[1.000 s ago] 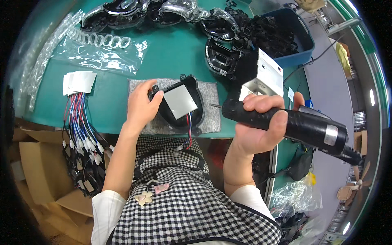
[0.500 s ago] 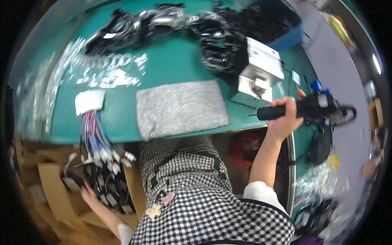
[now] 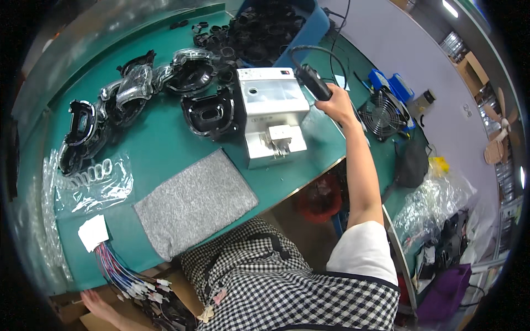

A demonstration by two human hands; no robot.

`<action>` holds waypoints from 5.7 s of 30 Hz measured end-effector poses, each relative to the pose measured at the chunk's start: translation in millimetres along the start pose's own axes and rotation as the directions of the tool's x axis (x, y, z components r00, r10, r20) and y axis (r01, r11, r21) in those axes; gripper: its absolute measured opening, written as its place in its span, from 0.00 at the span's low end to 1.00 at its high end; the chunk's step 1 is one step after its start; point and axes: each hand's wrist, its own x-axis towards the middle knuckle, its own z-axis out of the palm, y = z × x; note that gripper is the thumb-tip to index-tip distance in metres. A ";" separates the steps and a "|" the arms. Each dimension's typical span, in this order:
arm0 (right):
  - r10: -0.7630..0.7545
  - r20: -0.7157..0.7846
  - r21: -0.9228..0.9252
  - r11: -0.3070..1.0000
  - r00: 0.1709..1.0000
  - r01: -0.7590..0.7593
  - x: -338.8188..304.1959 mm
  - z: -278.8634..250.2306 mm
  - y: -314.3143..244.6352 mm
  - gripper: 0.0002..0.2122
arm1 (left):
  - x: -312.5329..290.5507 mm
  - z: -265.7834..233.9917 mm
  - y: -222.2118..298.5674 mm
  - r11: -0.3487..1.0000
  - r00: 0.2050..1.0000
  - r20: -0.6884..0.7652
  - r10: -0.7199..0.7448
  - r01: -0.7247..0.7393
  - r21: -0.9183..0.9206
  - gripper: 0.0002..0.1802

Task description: The person assembles black plastic housings by inserting white rectangular components and using a handheld tool to secure them. They repeatedly pick up housings from a green workbench, place the components inside, and apply the tool to fasten them before moving to the next unit.

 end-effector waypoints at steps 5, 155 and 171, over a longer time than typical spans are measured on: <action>0.130 -0.054 0.288 0.951 0.990 -0.110 20.2 12.6 -17.0 0.13 | -185.0 292.5 66.7 0.734 0.401 0.863 0.307 -0.677 0.054 0.17; -0.137 -0.038 0.869 0.484 0.990 0.100 -185.7 112.7 -170.7 0.38 | -87.4 207.3 76.3 0.678 0.486 0.755 0.440 -0.731 0.075 0.38; -0.145 -0.441 0.810 0.360 0.885 0.463 -92.4 41.7 -135.4 0.36 | -195.0 197.1 85.7 0.945 0.552 0.774 0.310 -0.266 -0.189 0.58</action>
